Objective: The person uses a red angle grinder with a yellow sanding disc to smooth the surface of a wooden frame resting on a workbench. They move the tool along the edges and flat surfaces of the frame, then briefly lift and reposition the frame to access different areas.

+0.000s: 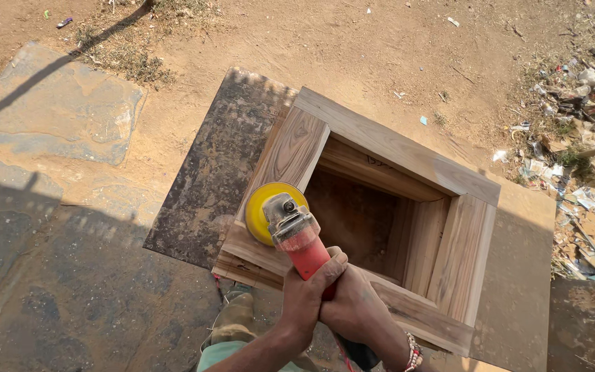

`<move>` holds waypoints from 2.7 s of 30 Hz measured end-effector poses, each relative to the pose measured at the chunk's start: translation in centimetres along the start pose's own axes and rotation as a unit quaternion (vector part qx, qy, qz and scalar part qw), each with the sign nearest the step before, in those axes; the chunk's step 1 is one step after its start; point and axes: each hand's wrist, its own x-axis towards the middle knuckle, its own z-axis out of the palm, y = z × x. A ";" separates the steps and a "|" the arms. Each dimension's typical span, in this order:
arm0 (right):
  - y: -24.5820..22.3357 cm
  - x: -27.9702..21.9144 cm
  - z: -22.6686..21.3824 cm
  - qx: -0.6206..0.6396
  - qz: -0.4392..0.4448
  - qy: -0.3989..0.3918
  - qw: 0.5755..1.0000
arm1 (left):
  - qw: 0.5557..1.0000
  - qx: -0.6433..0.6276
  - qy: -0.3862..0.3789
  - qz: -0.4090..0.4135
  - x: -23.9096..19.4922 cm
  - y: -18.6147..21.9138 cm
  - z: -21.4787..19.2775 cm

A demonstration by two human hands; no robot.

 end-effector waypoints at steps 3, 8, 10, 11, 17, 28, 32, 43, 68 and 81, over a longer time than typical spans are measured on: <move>-1.7 3.9 -1.9 0.023 -0.012 0.034 0.999 | 1.000 -0.005 -0.014 0.004 4.2 3.5 1.3; -2.6 10.7 -5.4 0.040 0.000 0.071 0.997 | 0.998 0.045 -0.049 0.001 11.2 7.7 3.9; -2.7 13.2 -7.0 0.039 0.029 0.083 0.995 | 0.996 0.054 -0.074 0.014 14.3 9.0 5.0; -2.6 14.1 -7.7 0.037 0.014 0.099 0.994 | 0.994 0.059 -0.085 0.019 15.7 9.5 5.4; 0.1 15.6 -9.9 0.113 0.027 0.172 0.978 | 0.967 0.183 -0.171 -0.048 19.2 9.2 8.4; -2.3 14.3 -7.8 0.158 0.037 0.182 0.970 | 0.978 0.070 -0.189 -0.056 17.0 10.6 7.1; -3.9 14.9 -8.1 0.133 -0.027 0.140 0.981 | 0.987 0.112 -0.111 -0.040 17.5 11.6 6.3; 7.6 9.4 -11.3 0.229 0.079 0.215 0.946 | 0.933 0.260 -0.226 -0.103 15.4 3.8 13.9; 7.3 9.5 -13.2 0.154 0.038 0.169 0.973 | 0.975 0.106 -0.169 -0.098 15.2 2.3 15.0; 21.0 4.7 -18.6 0.310 0.115 0.302 0.894 | 0.884 0.310 -0.315 -0.156 17.0 -9.8 26.5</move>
